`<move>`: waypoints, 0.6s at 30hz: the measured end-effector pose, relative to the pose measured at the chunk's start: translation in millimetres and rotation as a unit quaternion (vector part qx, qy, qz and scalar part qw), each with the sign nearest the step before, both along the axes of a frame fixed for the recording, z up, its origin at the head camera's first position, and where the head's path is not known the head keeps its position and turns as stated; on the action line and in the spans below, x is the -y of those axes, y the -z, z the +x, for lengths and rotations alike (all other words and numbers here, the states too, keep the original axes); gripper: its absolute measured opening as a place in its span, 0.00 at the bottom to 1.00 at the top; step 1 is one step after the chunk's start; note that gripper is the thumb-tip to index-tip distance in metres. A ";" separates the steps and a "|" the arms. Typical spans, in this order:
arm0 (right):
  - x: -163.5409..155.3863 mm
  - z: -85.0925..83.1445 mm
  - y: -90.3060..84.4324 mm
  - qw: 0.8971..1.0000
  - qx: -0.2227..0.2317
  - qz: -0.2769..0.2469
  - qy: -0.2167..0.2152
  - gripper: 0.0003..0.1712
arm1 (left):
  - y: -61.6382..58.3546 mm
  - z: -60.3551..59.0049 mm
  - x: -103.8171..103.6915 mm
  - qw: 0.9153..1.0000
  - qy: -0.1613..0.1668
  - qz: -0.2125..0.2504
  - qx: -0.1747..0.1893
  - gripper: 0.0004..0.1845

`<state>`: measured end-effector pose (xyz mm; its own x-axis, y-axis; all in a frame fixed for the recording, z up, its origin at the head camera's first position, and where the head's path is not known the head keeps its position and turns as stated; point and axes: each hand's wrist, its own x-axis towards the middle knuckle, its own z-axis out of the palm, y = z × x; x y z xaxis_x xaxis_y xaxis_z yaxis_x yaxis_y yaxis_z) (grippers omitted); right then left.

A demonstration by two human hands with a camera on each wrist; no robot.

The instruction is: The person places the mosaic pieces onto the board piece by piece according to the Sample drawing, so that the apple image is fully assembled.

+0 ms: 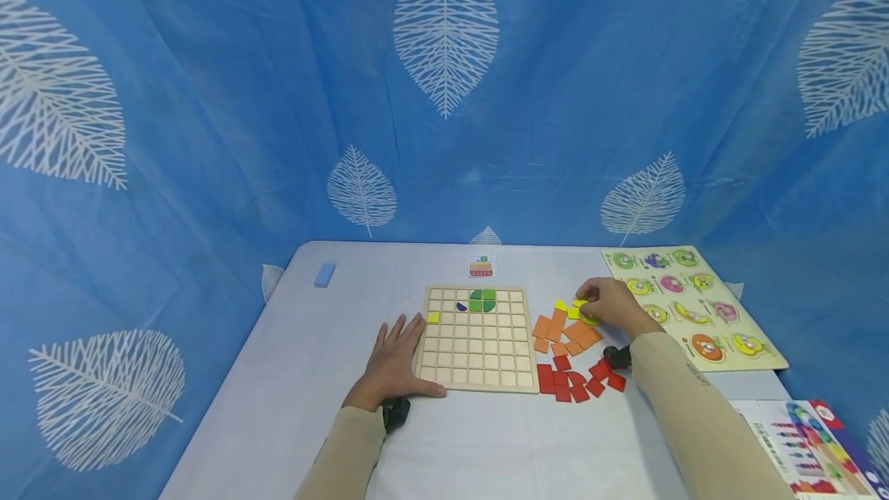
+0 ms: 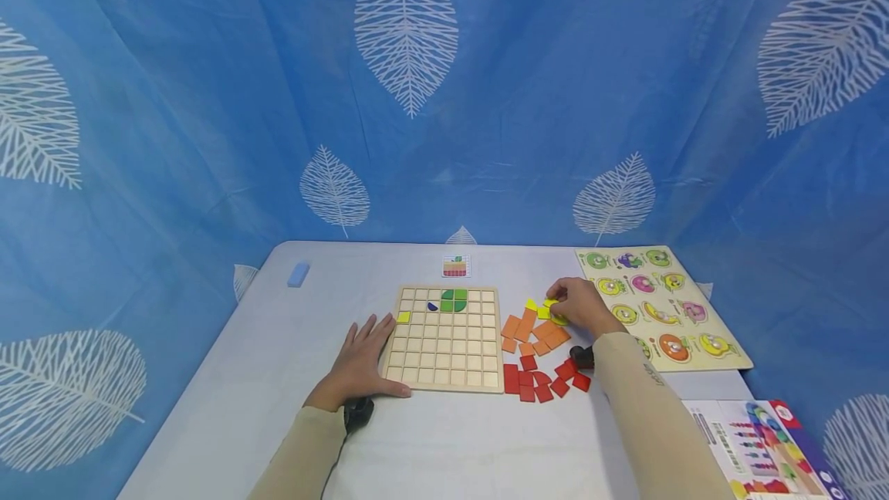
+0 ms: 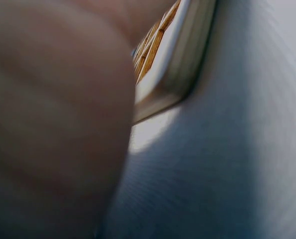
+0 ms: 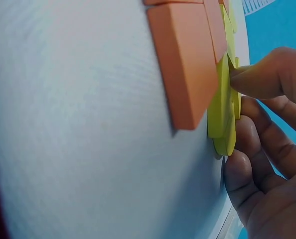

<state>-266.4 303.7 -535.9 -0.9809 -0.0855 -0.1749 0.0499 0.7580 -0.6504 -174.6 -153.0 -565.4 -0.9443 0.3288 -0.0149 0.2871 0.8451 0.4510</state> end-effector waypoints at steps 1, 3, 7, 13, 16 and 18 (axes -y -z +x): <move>-0.3 0.3 0.3 1.000 -0.001 0.000 -0.002 0.11 | 0.1 0.0 0.0 1.000 0.000 -0.002 0.000 0.77; -0.2 0.2 0.8 1.000 -0.001 -0.001 0.002 0.11 | 0.1 0.2 0.1 1.000 0.002 -0.005 0.001 0.77; 1.0 -0.7 0.2 1.000 -0.005 -0.006 0.004 0.11 | -0.8 1.1 0.3 1.000 0.002 -0.005 0.003 0.77; 6.0 -4.6 -1.9 1.000 -0.007 -0.018 0.010 0.11 | -1.8 1.4 0.8 1.000 0.002 0.000 0.003 0.76; 10.3 -5.1 -3.8 1.000 -0.007 -0.020 0.011 0.12 | -1.1 0.4 0.4 1.000 0.001 -0.001 0.003 0.77; 13.2 -4.9 -5.2 1.000 -0.010 -0.020 0.012 0.12 | -0.4 -0.4 -0.1 1.000 0.000 -0.001 0.003 0.77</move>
<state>-271.4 290.5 -530.8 -0.9858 -0.0691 -0.1528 0.0543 0.7303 -0.6810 -174.9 -152.9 -565.0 -0.9440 0.3292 -0.0221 0.2845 0.8461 0.4508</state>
